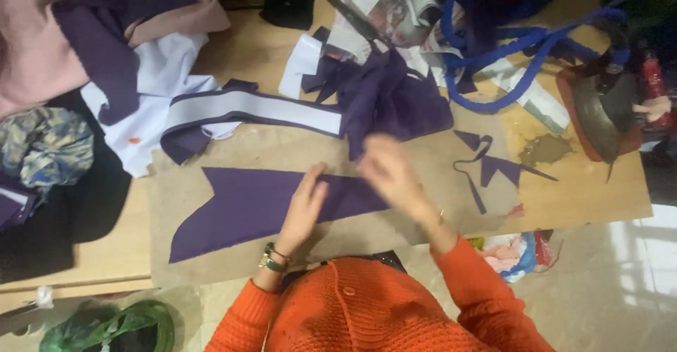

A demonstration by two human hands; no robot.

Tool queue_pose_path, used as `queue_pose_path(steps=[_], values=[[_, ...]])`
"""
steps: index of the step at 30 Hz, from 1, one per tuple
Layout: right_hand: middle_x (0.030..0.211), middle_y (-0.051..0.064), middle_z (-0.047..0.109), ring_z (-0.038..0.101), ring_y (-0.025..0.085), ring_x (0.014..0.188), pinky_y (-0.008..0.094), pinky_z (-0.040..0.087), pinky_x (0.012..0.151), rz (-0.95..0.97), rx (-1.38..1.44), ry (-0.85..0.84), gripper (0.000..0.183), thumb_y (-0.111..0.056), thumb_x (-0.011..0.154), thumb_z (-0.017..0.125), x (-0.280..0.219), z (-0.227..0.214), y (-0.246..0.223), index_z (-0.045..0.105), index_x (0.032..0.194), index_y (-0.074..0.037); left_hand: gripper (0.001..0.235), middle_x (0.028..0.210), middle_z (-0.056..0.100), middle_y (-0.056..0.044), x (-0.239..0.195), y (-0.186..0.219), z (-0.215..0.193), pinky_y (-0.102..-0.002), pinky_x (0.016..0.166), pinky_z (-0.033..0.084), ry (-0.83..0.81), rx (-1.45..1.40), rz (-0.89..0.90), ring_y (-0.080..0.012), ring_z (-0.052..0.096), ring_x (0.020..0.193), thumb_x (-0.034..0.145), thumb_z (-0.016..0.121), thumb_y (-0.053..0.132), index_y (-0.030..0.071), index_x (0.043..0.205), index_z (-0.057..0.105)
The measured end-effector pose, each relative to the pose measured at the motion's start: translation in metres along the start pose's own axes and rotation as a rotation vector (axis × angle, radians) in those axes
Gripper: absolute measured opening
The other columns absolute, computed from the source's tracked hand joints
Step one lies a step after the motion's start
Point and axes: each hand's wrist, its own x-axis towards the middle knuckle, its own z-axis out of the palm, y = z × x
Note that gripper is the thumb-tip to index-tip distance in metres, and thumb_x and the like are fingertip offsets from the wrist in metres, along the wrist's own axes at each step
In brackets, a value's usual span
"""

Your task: Cutting out fabric patterns from a larger piece of purple cloth using scissors and organizing the resulting pieces.

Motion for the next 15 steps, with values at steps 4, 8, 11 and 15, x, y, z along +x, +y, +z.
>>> queue_pose_path(steps=[4, 8, 11, 15], values=[[0.105, 0.013, 0.072, 0.067, 0.031, 0.107, 0.045, 0.052, 0.095, -0.137, 0.404, -0.667, 0.012, -0.020, 0.093, 0.072, -0.019, -0.037, -0.061, 0.070, 0.086, -0.011, 0.089, 0.161, 0.029, -0.028, 0.032, 0.021, -0.012, -0.064, 0.110, 0.037, -0.163, -1.123, -0.279, -0.0506, 0.029, 0.144, 0.098, 0.031, 0.070, 0.007, 0.159, 0.028], [0.099, 0.016, 0.074, 0.071, 0.031, 0.096, 0.050, 0.055, 0.085, -0.104, 0.694, -0.982, 0.017, -0.018, 0.095, 0.075, -0.040, -0.060, -0.034, 0.074, 0.105, -0.005, 0.077, 0.151, 0.047, -0.025, 0.054, -0.026, 0.020, -0.058, 0.104, 0.047, -0.203, -1.094, -0.407, -0.0417, 0.048, 0.137, 0.096, 0.066, 0.043, 0.012, 0.158, 0.032], [0.100, 0.014, 0.075, 0.067, 0.022, 0.098, 0.048, 0.054, 0.087, 0.146, 0.857, -0.861, 0.018, -0.011, 0.095, 0.070, -0.063, -0.070, 0.039, 0.071, 0.110, -0.002, 0.053, 0.131, 0.065, -0.018, 0.056, -0.011, 0.038, -0.051, 0.089, 0.059, -0.224, -1.167, -0.373, -0.0329, 0.065, 0.119, 0.098, 0.068, 0.027, 0.008, 0.145, 0.052], [0.084, 0.034, 0.079, 0.077, 0.036, 0.084, 0.042, 0.052, 0.075, 0.249, 1.205, -0.721, 0.062, -0.055, 0.090, 0.064, -0.042, -0.106, 0.063, 0.063, 0.092, 0.008, 0.041, 0.111, 0.074, -0.014, 0.048, 0.014, 0.029, -0.039, 0.086, 0.059, -0.332, -1.154, -0.294, -0.0225, 0.073, 0.098, 0.099, 0.067, 0.025, 0.004, 0.134, 0.061]])
